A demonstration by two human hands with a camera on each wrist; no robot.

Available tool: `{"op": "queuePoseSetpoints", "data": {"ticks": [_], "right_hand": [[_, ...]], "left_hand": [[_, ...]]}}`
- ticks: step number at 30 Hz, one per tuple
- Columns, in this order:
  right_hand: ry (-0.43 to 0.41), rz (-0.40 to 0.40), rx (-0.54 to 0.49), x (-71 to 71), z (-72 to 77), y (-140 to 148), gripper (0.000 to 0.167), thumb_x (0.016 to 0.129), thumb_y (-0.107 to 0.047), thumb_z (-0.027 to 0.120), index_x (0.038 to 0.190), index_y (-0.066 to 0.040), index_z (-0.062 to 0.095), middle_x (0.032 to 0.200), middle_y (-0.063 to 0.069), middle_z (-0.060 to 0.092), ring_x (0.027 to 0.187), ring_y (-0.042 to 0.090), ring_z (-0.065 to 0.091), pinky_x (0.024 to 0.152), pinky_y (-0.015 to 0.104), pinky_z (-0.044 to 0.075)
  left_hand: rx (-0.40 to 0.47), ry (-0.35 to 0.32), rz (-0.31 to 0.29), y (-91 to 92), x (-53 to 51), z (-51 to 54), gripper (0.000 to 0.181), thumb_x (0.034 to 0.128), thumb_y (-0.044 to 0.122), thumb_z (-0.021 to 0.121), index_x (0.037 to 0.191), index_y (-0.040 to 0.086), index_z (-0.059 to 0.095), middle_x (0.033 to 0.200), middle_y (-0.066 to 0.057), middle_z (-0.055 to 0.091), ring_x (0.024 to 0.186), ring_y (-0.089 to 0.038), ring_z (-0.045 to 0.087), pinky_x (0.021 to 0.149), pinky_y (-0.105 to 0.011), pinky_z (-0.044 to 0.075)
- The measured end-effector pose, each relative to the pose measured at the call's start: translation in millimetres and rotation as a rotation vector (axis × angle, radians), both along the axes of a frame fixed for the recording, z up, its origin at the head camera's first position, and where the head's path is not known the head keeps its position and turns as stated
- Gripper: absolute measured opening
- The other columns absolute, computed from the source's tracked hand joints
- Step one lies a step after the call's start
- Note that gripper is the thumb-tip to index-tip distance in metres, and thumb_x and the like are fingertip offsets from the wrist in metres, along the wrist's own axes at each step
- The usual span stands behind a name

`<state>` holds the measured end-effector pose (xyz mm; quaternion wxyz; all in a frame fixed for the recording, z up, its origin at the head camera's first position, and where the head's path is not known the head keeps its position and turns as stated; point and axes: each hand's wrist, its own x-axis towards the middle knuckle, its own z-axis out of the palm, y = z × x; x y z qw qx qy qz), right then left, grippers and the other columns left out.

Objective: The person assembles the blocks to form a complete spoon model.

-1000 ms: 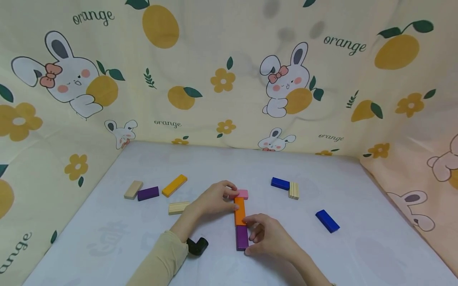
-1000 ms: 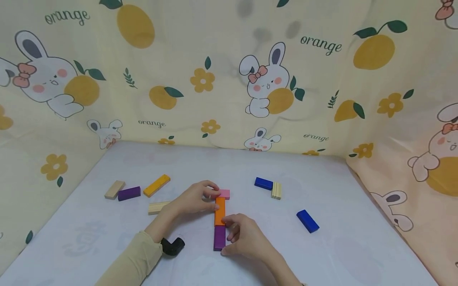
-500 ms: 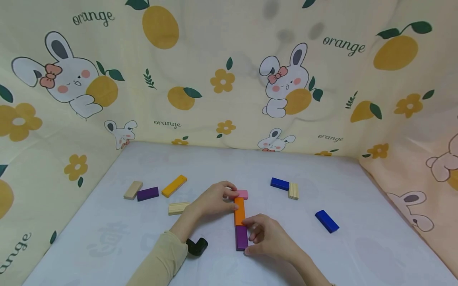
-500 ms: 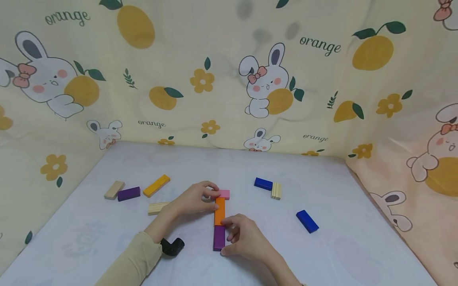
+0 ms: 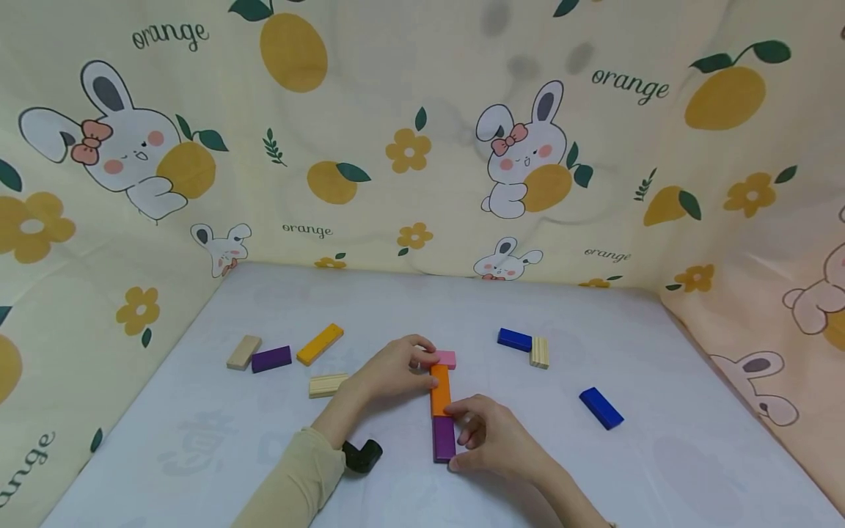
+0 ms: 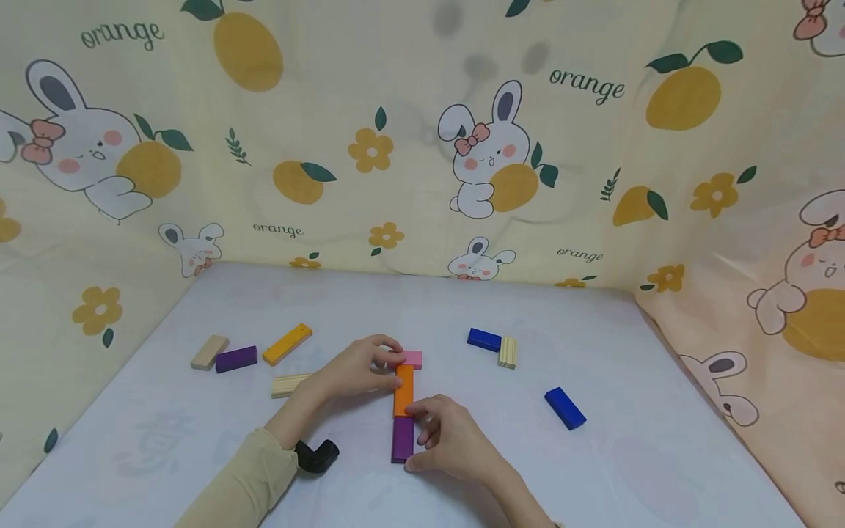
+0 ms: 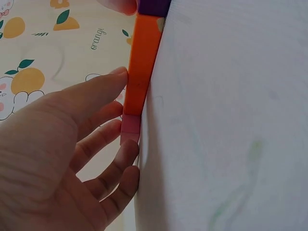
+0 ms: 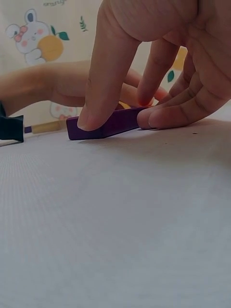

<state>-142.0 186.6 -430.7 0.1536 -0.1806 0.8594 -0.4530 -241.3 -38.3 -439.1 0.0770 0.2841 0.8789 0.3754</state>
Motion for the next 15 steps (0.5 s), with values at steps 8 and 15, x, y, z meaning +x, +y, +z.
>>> {"op": "queuePoseSetpoints", "data": {"ticks": [8, 15], "right_hand": [[-0.006, 0.010, -0.006, 0.4, 1.3, 0.2, 0.061, 0.071, -0.018, 0.090, 0.125, -0.007, 0.063, 0.107, 0.004, 0.058, 0.082, 0.022, 0.058, 0.070, 0.025, 0.052], [-0.007, 0.013, -0.002, 0.1, 1.2, 1.0, 0.062, 0.071, -0.018, 0.090, 0.126, -0.007, 0.062, 0.108, 0.004, 0.058, 0.082, 0.022, 0.058, 0.070, 0.026, 0.052]], "left_hand": [[-0.006, -0.003, 0.008, 0.6, -0.6, -1.9, 0.046, 0.0860, 0.034, 0.077, 0.127, 0.014, 0.069, 0.126, 0.004, 0.056, 0.104, -0.016, 0.053, 0.094, -0.035, 0.045], [-0.013, -0.003, 0.012, 1.5, -1.0, -1.3, 0.046, 0.0857, 0.034, 0.078, 0.126, 0.015, 0.069, 0.127, 0.004, 0.056, 0.104, -0.015, 0.054, 0.094, -0.033, 0.047]]}}
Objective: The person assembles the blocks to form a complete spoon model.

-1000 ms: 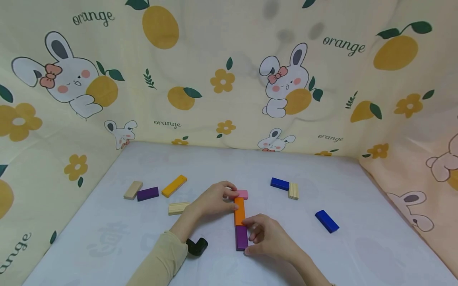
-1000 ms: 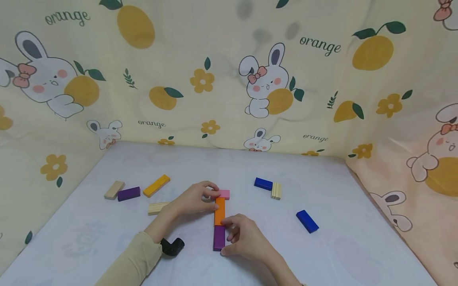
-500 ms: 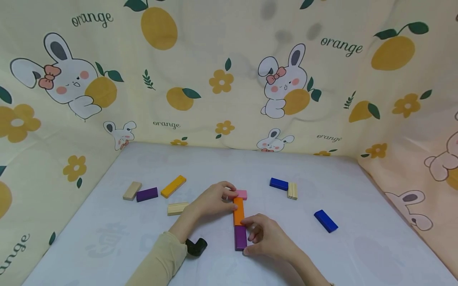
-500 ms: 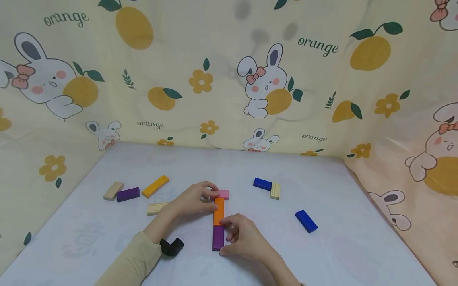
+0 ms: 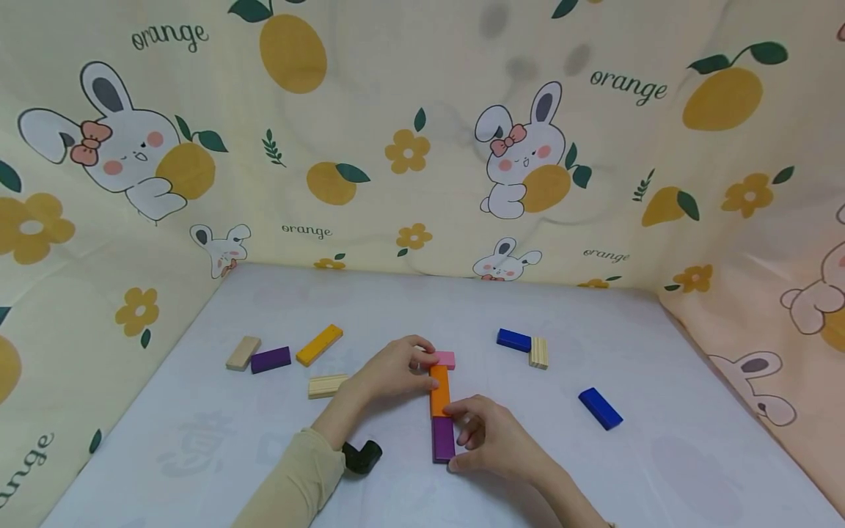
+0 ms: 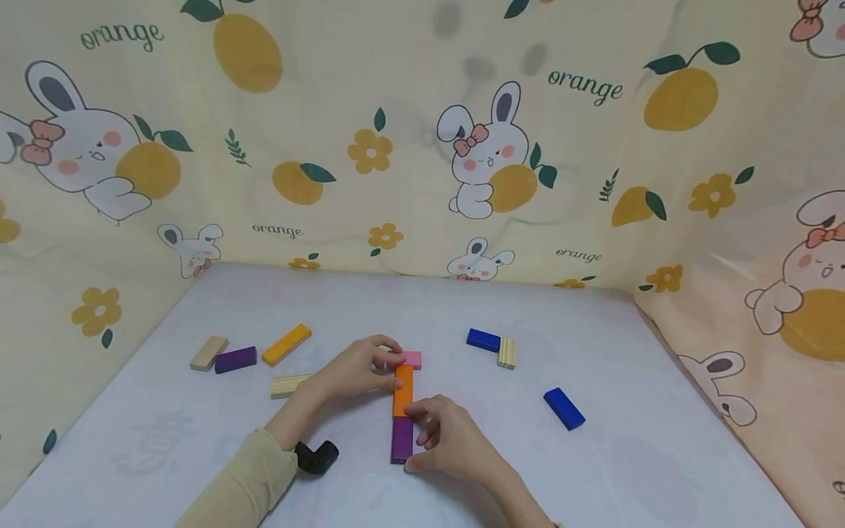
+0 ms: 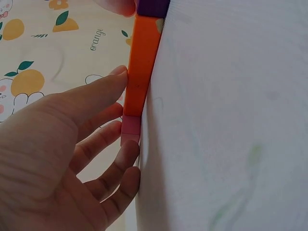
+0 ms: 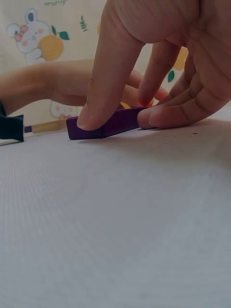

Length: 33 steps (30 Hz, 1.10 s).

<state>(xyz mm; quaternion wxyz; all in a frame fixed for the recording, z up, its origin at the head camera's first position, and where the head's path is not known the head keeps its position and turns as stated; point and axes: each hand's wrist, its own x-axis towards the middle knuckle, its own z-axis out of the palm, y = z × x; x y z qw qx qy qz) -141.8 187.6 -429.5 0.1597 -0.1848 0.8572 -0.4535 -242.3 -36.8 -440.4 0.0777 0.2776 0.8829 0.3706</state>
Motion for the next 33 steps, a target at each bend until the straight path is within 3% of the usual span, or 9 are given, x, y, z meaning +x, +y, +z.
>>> {"op": "queuePoseSetpoints", "data": {"ticks": [14, 33], "right_hand": [[-0.006, -0.002, 0.011, -0.4, 0.7, 0.8, 0.063, 0.073, -0.020, 0.089, 0.127, -0.005, 0.061, 0.104, 0.005, 0.058, 0.083, 0.022, 0.057, 0.072, 0.025, 0.052], [-0.014, 0.001, -0.001, -0.3, 1.0, 0.2, 0.062, 0.072, -0.019, 0.090, 0.126, -0.006, 0.062, 0.103, 0.005, 0.059, 0.083, 0.022, 0.057, 0.071, 0.025, 0.052]], "left_hand": [[-0.001, -0.010, -0.012, 0.1, -0.5, 0.5, 0.045, 0.0858, 0.033, 0.078, 0.126, 0.015, 0.069, 0.128, 0.004, 0.055, 0.101, -0.014, 0.057, 0.090, -0.028, 0.048], [0.007, -0.012, -0.013, 0.1, 1.1, 2.7, 0.046, 0.0857, 0.033, 0.078, 0.126, 0.013, 0.069, 0.128, 0.002, 0.055, 0.100, -0.016, 0.058, 0.090, -0.030, 0.049]]}}
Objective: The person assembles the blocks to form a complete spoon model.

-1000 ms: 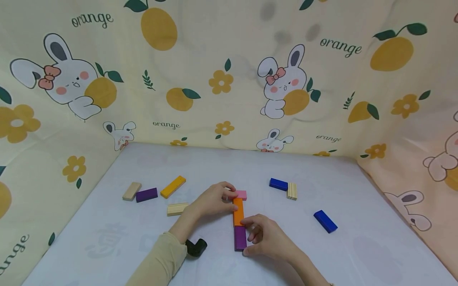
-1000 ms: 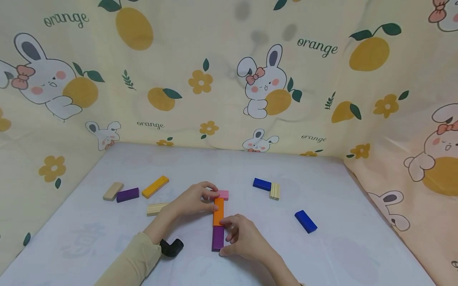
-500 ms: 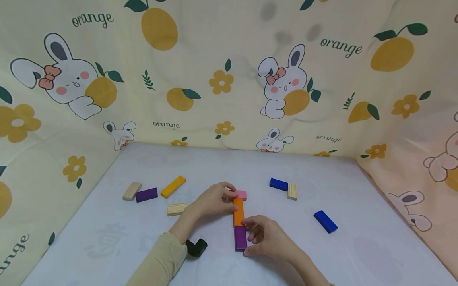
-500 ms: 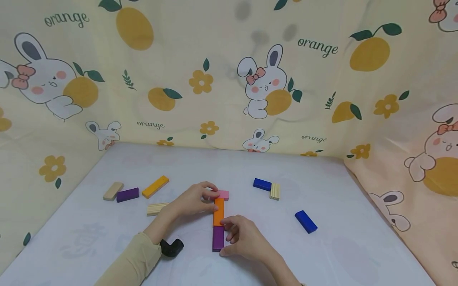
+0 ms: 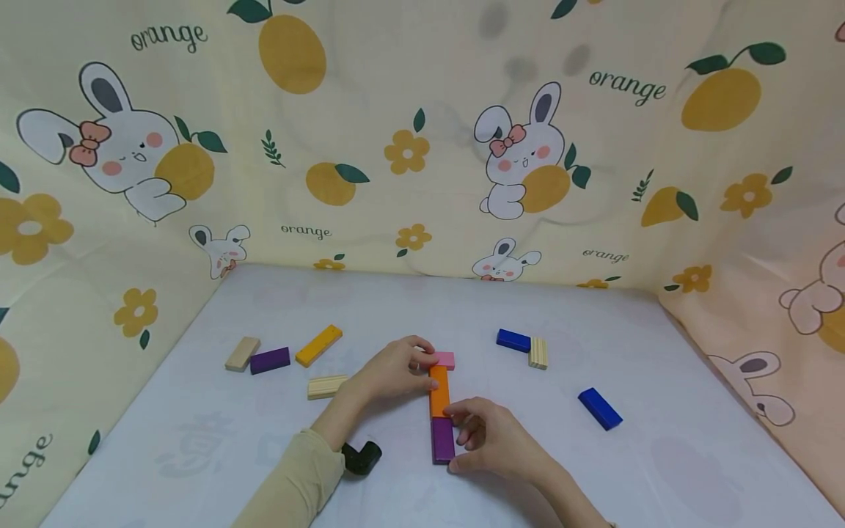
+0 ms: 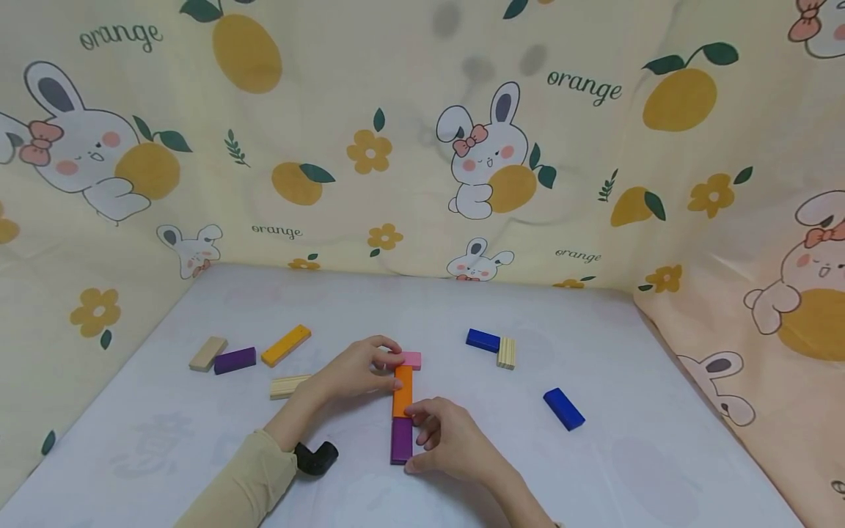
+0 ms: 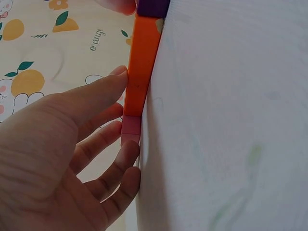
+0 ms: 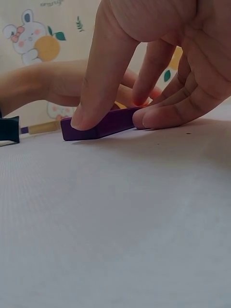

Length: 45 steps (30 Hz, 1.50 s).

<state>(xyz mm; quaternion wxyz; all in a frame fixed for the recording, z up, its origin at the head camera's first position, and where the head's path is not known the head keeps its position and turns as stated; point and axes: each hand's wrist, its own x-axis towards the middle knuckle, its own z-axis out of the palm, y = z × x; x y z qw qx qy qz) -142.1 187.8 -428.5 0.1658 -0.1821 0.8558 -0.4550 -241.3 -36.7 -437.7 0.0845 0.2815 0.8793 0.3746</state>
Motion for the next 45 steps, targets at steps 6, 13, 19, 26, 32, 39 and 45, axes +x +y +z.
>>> {"op": "queuePoseSetpoints", "data": {"ticks": [6, 13, 19, 26, 32, 39, 45], "right_hand": [[-0.027, -0.002, -0.016, 1.0, -0.7, 2, 0.062, 0.073, -0.022, 0.090, 0.127, -0.008, 0.062, 0.105, 0.006, 0.060, 0.085, 0.023, 0.058, 0.072, 0.026, 0.052], [0.013, -0.058, 0.021, 2.2, 2.9, 16, 0.052, 0.080, -0.027, 0.084, 0.126, -0.011, 0.063, 0.108, 0.002, 0.063, 0.089, 0.022, 0.058, 0.078, 0.028, 0.052], [0.123, -0.161, 0.067, 0.4, 10.9, 40, 0.043, 0.082, -0.028, 0.081, 0.120, -0.012, 0.067, 0.109, 0.001, 0.065, 0.092, 0.020, 0.058, 0.081, 0.033, 0.052], [0.256, -0.223, 0.091, -8.3, 15.5, 85, 0.039, 0.083, -0.024, 0.081, 0.117, -0.010, 0.068, 0.114, 0.004, 0.066, 0.098, 0.024, 0.060, 0.080, 0.033, 0.054], [0.361, -0.224, 0.144, -17.8, 16.3, 148, 0.038, 0.086, -0.024, 0.079, 0.119, -0.010, 0.068, 0.120, 0.004, 0.065, 0.108, 0.020, 0.056, 0.085, 0.028, 0.051], [0.250, -0.231, 0.135, -21.6, 9.3, 218, 0.046, 0.092, -0.023, 0.072, 0.135, -0.012, 0.059, 0.132, 0.010, 0.060, 0.118, 0.013, 0.051, 0.088, 0.023, 0.047], [0.104, -0.163, 0.046, -20.5, 6.8, 241, 0.059, 0.089, -0.014, 0.074, 0.144, -0.012, 0.050, 0.143, 0.016, 0.048, 0.114, 0.023, 0.056, 0.083, 0.031, 0.052]], "left_hand": [[-0.007, -0.005, 0.022, -0.2, 2.0, -0.9, 0.046, 0.0857, 0.033, 0.078, 0.127, 0.015, 0.069, 0.128, 0.004, 0.055, 0.104, -0.014, 0.054, 0.094, -0.034, 0.046], [-0.018, -0.015, 0.028, 0.4, 1.7, -2.3, 0.046, 0.0857, 0.033, 0.078, 0.127, 0.015, 0.069, 0.129, 0.005, 0.055, 0.104, -0.014, 0.053, 0.094, -0.035, 0.046], [-0.028, -0.009, 0.031, 1.0, 0.1, -0.8, 0.047, 0.0855, 0.034, 0.078, 0.128, 0.017, 0.068, 0.131, 0.006, 0.053, 0.105, -0.013, 0.052, 0.094, -0.034, 0.045], [-0.031, -0.017, 0.033, 0.9, -0.9, -4.2, 0.049, 0.0856, 0.037, 0.077, 0.129, 0.017, 0.067, 0.132, 0.007, 0.052, 0.106, -0.011, 0.052, 0.094, -0.031, 0.045], [-0.024, -0.019, 0.011, 0.6, -2.8, -5.3, 0.050, 0.0858, 0.037, 0.077, 0.130, 0.016, 0.067, 0.131, 0.006, 0.053, 0.103, -0.011, 0.054, 0.093, -0.029, 0.046], [-0.012, -0.017, -0.009, 1.0, -3.3, -3.8, 0.050, 0.0860, 0.036, 0.077, 0.129, 0.013, 0.067, 0.130, 0.004, 0.053, 0.104, -0.014, 0.055, 0.093, -0.029, 0.046], [-0.001, -0.022, 0.000, 0.4, -1.7, -3.3, 0.049, 0.0862, 0.034, 0.077, 0.129, 0.012, 0.067, 0.131, 0.004, 0.053, 0.105, -0.013, 0.055, 0.093, -0.030, 0.046]]}}
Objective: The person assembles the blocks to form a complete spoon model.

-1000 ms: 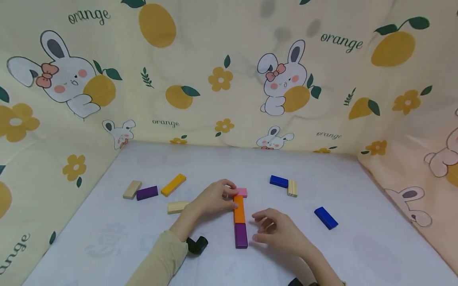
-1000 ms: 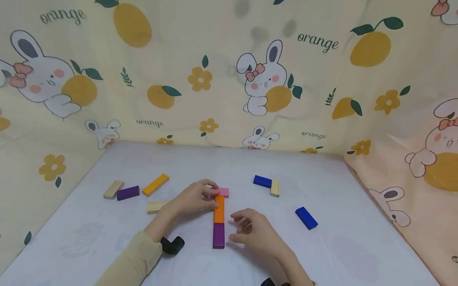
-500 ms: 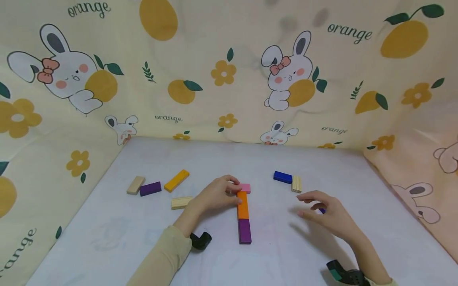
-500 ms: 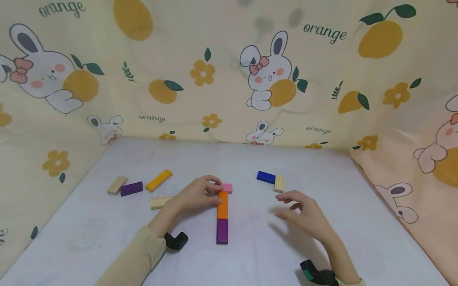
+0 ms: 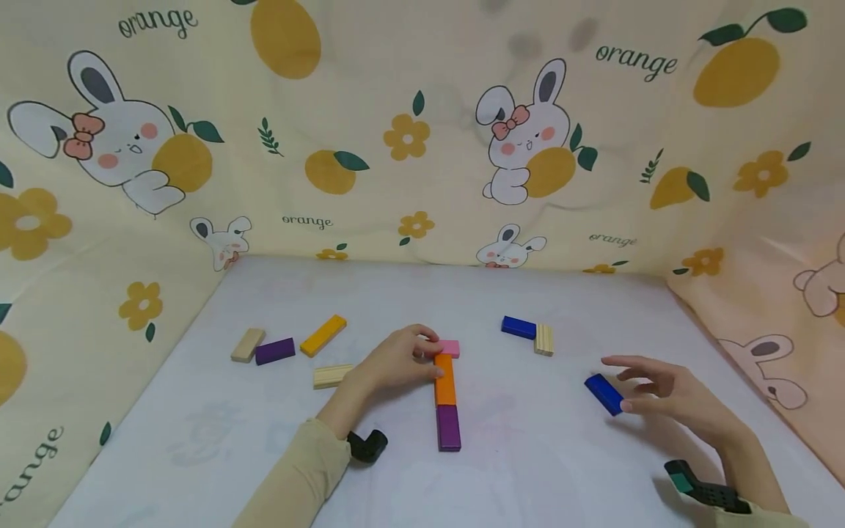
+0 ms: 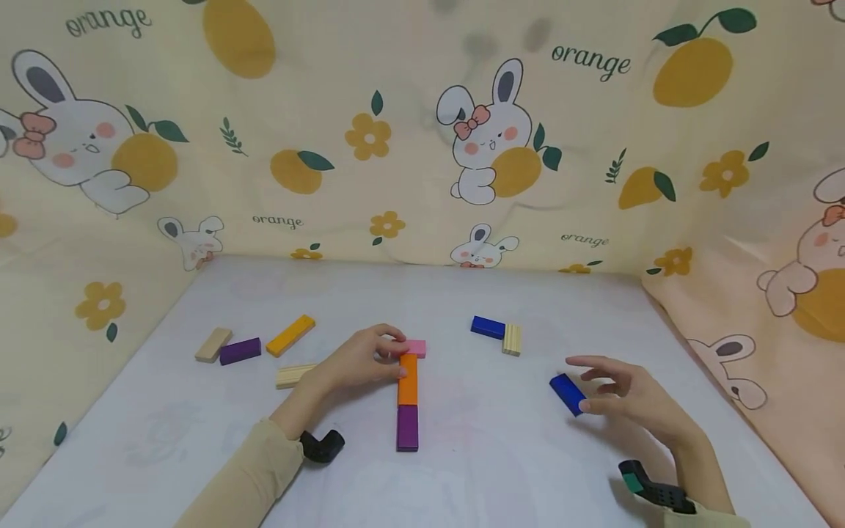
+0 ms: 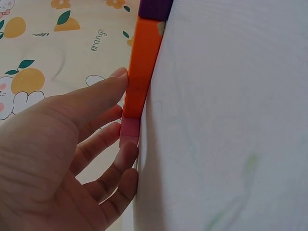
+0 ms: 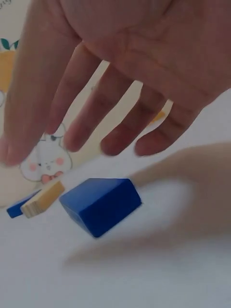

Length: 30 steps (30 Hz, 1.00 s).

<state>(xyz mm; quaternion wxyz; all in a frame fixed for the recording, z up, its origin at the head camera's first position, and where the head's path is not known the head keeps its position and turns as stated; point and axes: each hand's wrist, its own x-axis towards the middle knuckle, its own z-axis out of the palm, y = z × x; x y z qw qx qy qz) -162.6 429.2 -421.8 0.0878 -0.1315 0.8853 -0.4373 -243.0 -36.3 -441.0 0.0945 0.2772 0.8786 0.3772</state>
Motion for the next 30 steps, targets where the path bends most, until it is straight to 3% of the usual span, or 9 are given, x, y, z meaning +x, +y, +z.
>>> {"op": "queuePoseSetpoints", "data": {"ticks": [4, 7, 18, 25, 30], "right_hand": [[-0.068, 0.028, 0.005, -2.8, -3.4, -1, 0.073, 0.082, -0.017, 0.081, 0.147, -0.013, 0.046, 0.146, 0.016, 0.045, 0.110, 0.023, 0.058, 0.084, 0.030, 0.052], [-0.072, 0.037, 0.033, -3.8, -6.4, -3, 0.080, 0.079, -0.019, 0.084, 0.148, -0.013, 0.044, 0.146, 0.014, 0.045, 0.108, 0.022, 0.058, 0.085, 0.027, 0.051], [-0.026, 0.020, 0.083, -5.0, -12.1, -7, 0.077, 0.076, -0.021, 0.085, 0.144, -0.012, 0.050, 0.140, 0.013, 0.050, 0.098, 0.024, 0.054, 0.079, 0.027, 0.050], [-0.064, 0.013, 0.051, -6.0, -12.8, -8, 0.074, 0.077, -0.014, 0.083, 0.143, -0.011, 0.051, 0.130, 0.015, 0.053, 0.094, 0.027, 0.052, 0.073, 0.029, 0.049], [-0.073, 0.051, 0.042, -7.0, -11.7, -7, 0.074, 0.078, -0.009, 0.081, 0.144, -0.007, 0.049, 0.128, 0.017, 0.053, 0.093, 0.028, 0.051, 0.072, 0.028, 0.049]], "left_hand": [[0.007, -0.004, 0.006, -1.5, 0.4, 0.8, 0.049, 0.0859, 0.034, 0.078, 0.129, 0.012, 0.067, 0.130, 0.005, 0.053, 0.104, -0.013, 0.056, 0.094, -0.030, 0.046], [0.008, 0.006, -0.005, -1.4, -0.3, 1.2, 0.050, 0.0858, 0.034, 0.078, 0.128, 0.011, 0.067, 0.131, 0.004, 0.053, 0.103, -0.014, 0.056, 0.093, -0.029, 0.046], [0.003, 0.002, 0.005, -1.8, -0.2, -1.3, 0.049, 0.0859, 0.035, 0.078, 0.129, 0.014, 0.067, 0.131, 0.004, 0.053, 0.102, -0.013, 0.055, 0.092, -0.030, 0.046], [-0.012, 0.011, 0.010, -2.3, 0.0, -2.9, 0.048, 0.0862, 0.036, 0.077, 0.129, 0.016, 0.067, 0.130, 0.007, 0.053, 0.102, -0.011, 0.053, 0.091, -0.029, 0.046], [-0.003, 0.024, -0.004, -2.6, -0.1, -1.7, 0.048, 0.0862, 0.034, 0.077, 0.129, 0.015, 0.067, 0.129, 0.005, 0.053, 0.102, -0.013, 0.053, 0.091, -0.030, 0.046]]}}
